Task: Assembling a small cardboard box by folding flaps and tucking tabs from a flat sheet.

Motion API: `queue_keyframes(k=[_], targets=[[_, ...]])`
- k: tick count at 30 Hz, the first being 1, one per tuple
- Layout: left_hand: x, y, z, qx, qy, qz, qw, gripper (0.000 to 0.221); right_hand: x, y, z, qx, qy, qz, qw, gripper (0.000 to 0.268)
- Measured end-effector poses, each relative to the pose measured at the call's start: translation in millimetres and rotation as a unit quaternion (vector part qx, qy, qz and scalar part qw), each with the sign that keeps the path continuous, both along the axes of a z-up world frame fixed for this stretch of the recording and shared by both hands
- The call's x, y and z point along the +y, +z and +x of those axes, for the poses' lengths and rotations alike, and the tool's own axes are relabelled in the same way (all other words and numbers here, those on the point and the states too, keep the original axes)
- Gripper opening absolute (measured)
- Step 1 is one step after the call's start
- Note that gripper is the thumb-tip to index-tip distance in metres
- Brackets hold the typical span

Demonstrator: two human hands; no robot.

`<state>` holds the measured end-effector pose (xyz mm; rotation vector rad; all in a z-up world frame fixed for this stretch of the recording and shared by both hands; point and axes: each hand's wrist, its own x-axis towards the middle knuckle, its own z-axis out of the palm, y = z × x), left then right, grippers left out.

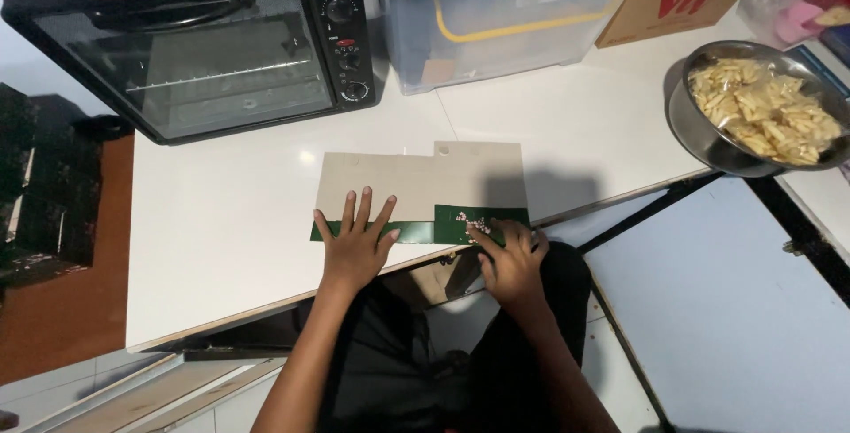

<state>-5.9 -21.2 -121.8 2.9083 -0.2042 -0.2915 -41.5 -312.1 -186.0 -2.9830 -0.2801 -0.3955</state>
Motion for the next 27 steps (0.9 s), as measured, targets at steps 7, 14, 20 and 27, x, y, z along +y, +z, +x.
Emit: queue_keyframes(k=[7, 14, 20, 27], targets=[[-31, 8, 6, 0.001, 0.056, -0.050, 0.997, 0.065, -10, 21, 43, 0.014, 0.028, 0.155, 0.987, 0.022], [-87, 24, 69, -0.106, -0.152, -0.009, 0.983, 0.062, 14, 37, 88, 0.061, 0.098, 0.179, 0.977, 0.051], [-117, 2, 138, -0.087, -0.152, -0.019, 0.984, 0.064, 0, 47, 122, 0.147, 0.126, 0.284, 0.939, 0.078], [-109, -16, 157, -0.144, -0.085, -0.152, 0.974, 0.070, -21, -1, 194, 0.007, -0.018, 0.355, 0.935, 0.059]])
